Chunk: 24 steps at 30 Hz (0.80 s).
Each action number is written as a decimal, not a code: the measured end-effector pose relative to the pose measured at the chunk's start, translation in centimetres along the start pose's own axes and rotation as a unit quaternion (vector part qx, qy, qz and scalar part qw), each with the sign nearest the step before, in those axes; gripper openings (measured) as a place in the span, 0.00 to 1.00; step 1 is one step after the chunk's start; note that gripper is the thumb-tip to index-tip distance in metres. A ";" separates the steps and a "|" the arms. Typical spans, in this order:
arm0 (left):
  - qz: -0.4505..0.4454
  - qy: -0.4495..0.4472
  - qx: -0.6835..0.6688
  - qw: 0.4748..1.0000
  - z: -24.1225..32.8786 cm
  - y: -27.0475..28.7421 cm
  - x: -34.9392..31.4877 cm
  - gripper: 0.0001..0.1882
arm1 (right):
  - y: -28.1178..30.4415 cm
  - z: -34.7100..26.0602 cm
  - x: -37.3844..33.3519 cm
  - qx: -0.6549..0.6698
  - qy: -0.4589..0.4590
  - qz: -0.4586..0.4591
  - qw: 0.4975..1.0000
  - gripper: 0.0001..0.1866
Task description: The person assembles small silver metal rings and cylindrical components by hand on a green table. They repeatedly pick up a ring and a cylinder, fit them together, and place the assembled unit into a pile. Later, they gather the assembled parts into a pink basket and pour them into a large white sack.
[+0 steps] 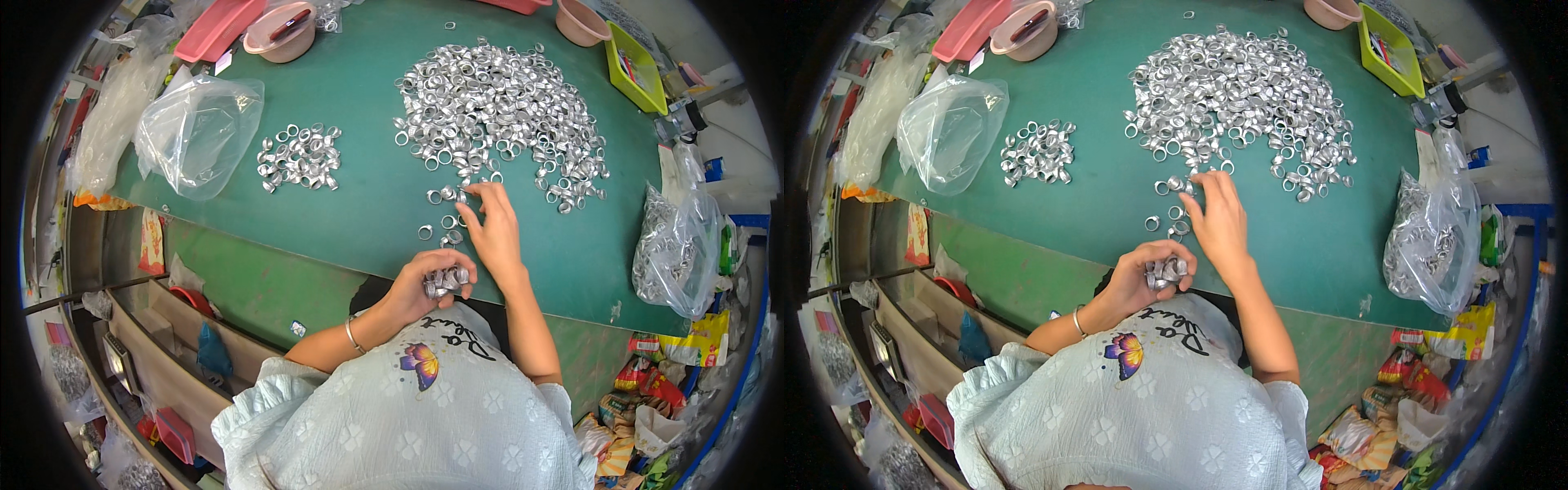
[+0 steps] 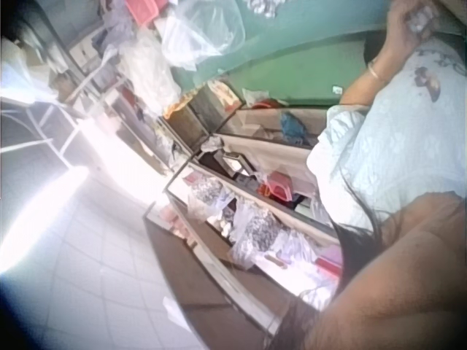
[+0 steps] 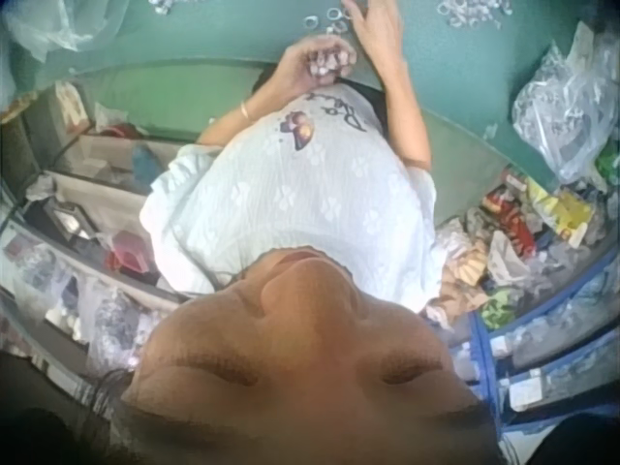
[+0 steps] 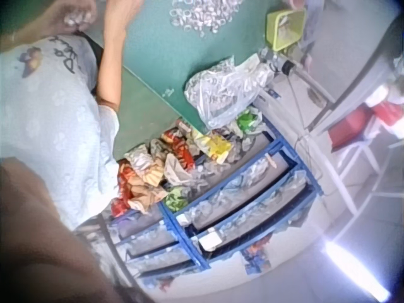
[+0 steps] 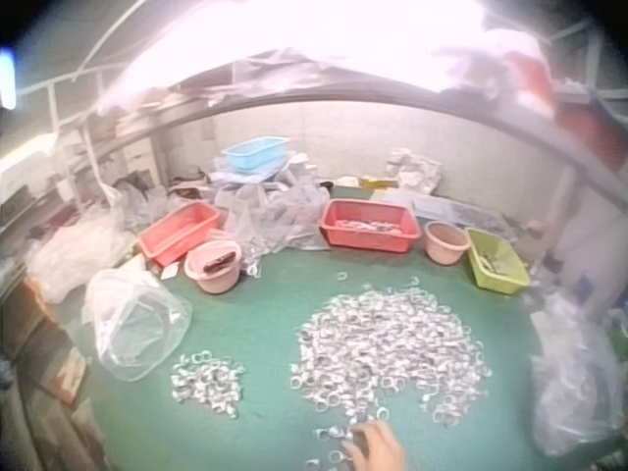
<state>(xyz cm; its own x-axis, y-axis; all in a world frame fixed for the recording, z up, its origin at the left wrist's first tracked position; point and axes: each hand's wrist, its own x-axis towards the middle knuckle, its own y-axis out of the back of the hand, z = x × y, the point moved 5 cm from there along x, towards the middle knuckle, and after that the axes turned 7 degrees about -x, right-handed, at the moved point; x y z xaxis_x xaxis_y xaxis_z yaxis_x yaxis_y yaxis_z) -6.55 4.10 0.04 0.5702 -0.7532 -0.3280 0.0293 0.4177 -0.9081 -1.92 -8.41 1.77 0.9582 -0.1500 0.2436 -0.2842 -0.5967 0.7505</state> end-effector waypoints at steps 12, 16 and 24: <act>0.102 -0.146 0.150 0.973 1.5 0.3 -0.1 0.18 | -0.3 2.3 -3.8 0.610 -0.317 -0.160 0.709 0.06; 0.078 -0.235 0.460 0.853 2.4 -1.2 -0.3 0.22 | 0.0 1.2 -5.5 0.612 -0.303 -0.172 0.710 0.06; 0.041 -0.036 0.088 0.995 1.2 -0.1 0.2 0.15 | 1.8 1.4 -4.5 0.324 -0.142 -0.051 0.934 0.08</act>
<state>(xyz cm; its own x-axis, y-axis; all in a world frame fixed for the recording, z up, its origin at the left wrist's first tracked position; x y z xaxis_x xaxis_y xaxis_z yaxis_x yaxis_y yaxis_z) -5.52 4.55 0.34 0.6336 -0.6777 -0.3731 0.1202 0.5626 -0.8179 -6.68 -9.94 1.22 0.9755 -0.2143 -0.0500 -0.1995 -0.9571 0.2101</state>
